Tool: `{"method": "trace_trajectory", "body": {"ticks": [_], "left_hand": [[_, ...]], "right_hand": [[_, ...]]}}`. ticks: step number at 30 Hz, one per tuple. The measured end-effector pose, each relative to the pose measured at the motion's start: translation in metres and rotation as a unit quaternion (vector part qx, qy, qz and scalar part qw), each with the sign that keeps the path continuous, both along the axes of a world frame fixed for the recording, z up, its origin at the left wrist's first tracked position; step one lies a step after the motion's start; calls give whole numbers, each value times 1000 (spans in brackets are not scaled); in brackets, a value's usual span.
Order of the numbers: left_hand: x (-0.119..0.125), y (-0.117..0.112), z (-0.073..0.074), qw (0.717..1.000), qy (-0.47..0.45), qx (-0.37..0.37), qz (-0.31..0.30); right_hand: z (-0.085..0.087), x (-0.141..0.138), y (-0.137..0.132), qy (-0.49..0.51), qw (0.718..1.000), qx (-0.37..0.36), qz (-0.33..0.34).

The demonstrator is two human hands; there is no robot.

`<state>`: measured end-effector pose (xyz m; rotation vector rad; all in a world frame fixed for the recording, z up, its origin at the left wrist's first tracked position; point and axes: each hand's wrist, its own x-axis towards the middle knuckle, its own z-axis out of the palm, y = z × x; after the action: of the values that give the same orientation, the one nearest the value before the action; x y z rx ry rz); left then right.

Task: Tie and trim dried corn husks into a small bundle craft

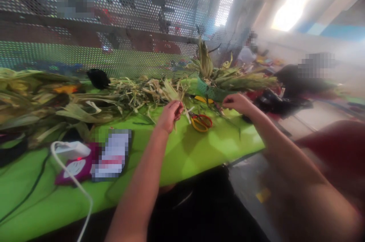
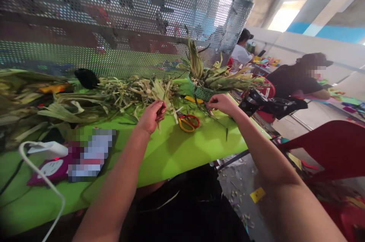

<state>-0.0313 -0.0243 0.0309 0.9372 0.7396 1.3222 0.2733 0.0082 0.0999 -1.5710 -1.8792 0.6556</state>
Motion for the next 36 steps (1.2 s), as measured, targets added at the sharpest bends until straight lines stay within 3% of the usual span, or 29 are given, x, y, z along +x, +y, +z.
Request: {"method": "trace_trajectory", "body": {"ticks": [6, 10, 17, 24, 32, 36], "left_hand": [[3, -1, 0, 1000, -6, -4, -6], [5, -3, 1, 1000, -15, -14, -21], [14, -10, 5, 997, -50, 8, -65], [13, -12, 7, 996, -76, 25, -23], [14, -12, 6, 995, -98, 6, -30], [14, -10, 4, 993, -110, -3, -34]], "right_hand": [[21, -8, 5, 47, 999, -11, -6], [27, -21, 3, 152, 988, 8, -22], [8, -72, -10, 236, 964, -75, 97], [-1, -121, -10, 176, 969, -7, 175], [-10, -130, -6, 182, 970, 38, 157], [-17, -133, -7, 265, 946, -39, 185]]}}
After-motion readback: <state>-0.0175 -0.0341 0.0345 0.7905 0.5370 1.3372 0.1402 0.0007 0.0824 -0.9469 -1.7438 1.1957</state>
